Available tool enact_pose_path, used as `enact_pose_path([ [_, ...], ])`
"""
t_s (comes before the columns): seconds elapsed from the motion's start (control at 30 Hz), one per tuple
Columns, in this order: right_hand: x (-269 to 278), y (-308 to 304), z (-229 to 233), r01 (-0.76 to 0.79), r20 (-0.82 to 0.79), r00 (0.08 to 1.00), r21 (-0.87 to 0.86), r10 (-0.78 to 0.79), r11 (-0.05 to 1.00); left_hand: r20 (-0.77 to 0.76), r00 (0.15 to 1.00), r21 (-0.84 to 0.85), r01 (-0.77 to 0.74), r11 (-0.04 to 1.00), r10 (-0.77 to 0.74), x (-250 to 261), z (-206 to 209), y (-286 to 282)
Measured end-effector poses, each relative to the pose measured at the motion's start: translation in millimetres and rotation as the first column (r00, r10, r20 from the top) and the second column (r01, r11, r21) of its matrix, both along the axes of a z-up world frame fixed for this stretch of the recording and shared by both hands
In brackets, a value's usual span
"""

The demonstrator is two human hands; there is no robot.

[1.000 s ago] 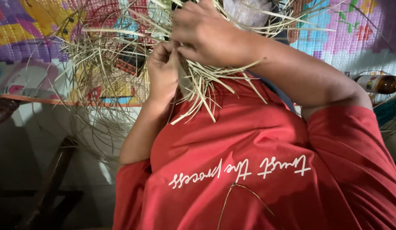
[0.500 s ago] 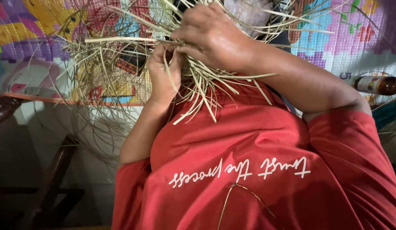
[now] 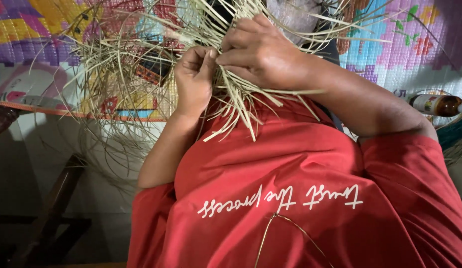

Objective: Weaving a hat using dried straw or grass fibers on a floor mat.

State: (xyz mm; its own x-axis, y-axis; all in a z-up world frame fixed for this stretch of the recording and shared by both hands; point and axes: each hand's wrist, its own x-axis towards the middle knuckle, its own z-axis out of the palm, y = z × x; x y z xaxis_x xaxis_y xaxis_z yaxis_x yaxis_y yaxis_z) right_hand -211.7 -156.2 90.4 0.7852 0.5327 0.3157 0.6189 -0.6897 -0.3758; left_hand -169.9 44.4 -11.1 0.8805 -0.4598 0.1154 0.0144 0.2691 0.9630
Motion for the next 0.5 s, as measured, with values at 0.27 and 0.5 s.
enact_pose_path([
  [0.27, 7, -10, -13, 0.078, 0.216, 0.976, -0.191, -0.035, 0.979, -0.028, 0.999, -0.025, 0.017, 1.0, -0.018, 4, -1, -3],
  [0.5, 7, -9, -12, 0.085, 0.342, 0.939, -0.301, 0.024, 0.95, -0.025, 1.0, -0.054, -0.014, 0.998, 0.012, 1, 2, -5],
])
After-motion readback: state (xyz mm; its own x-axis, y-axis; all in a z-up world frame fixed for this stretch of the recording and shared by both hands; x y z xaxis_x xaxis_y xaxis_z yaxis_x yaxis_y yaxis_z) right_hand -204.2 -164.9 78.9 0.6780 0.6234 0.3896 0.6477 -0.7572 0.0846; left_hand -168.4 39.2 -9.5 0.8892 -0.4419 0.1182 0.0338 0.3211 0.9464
